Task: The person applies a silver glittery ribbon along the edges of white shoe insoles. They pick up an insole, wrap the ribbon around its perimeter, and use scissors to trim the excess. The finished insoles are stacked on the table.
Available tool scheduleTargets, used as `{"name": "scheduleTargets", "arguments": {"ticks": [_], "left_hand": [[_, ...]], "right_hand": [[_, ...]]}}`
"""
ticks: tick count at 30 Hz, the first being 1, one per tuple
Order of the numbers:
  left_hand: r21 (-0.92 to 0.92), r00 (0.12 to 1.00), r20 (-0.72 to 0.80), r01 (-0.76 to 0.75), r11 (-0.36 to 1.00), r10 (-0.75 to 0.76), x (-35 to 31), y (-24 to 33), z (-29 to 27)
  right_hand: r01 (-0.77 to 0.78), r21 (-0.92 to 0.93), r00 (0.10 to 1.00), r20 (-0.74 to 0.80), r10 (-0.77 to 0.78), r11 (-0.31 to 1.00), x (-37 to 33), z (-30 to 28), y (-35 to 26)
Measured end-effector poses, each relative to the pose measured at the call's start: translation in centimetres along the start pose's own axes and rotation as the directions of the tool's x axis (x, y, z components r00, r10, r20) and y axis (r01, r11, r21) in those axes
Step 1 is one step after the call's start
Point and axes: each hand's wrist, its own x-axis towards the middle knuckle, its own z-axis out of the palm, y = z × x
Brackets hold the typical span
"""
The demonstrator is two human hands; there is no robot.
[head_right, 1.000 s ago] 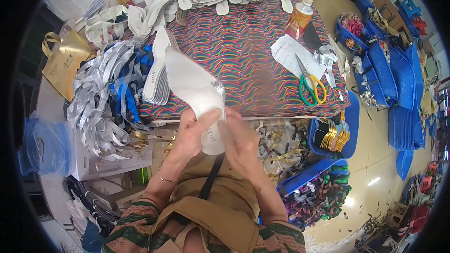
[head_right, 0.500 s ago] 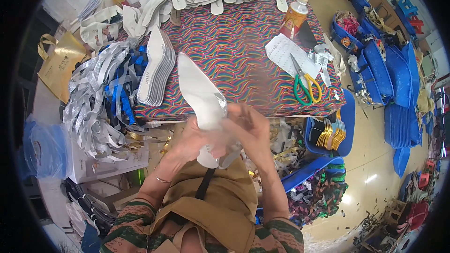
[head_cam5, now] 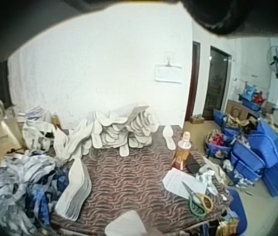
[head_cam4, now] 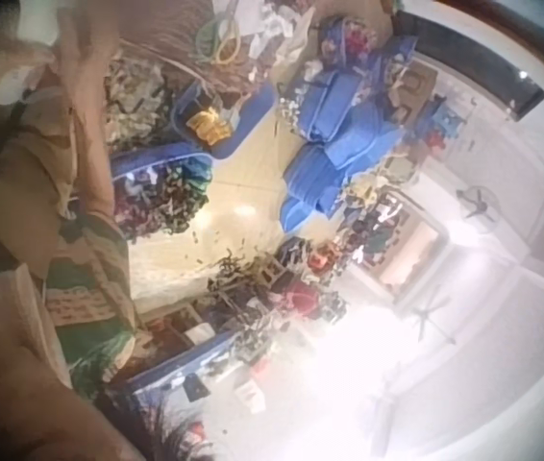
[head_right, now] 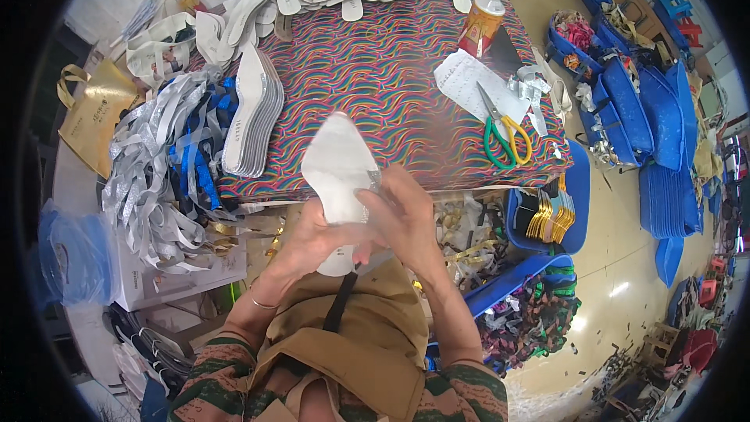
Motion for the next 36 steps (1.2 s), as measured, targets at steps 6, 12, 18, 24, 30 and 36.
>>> {"name": "scheduleTargets", "arguments": {"ticks": [6,12,18,24,30,36], "left_hand": [[0.032,0.984,-0.149,-0.089,0.995,0.093,1.0,1.2,0.1],[-0.255,0.957,-0.286,-0.127,0.959,0.051,2.0,3.2,-0.9],[-0.632,0.965,-0.257,-0.207,0.747,0.049,2.4,2.4,-1.0],[-0.719,0.931,-0.274,-0.364,0.591,0.241,2.6,1.6,-1.0],[-0.428,0.942,-0.326,-0.226,0.875,0.084,0.6,1.9,2.7],[-0.297,0.915,-0.4,-0.176,0.939,0.045,-0.5,-0.9,0.5]], "right_hand": [[-0.288,0.516,0.935,-0.029,0.353,0.806,-2.7,1.6,1.5],[0.051,-0.303,0.99,0.144,-0.007,0.952,-6.6,0.1,2.5],[0.278,-0.503,0.957,0.078,-0.278,0.818,-8.5,1.2,1.2],[0.098,-0.37,0.99,-0.054,-0.126,0.924,-7.4,2.5,-0.6],[-0.13,0.059,0.973,-0.184,0.138,0.99,-6.4,2.8,-1.4],[-0.134,-0.033,0.987,-0.089,0.13,0.99,-5.8,1.5,-1.3]]}}
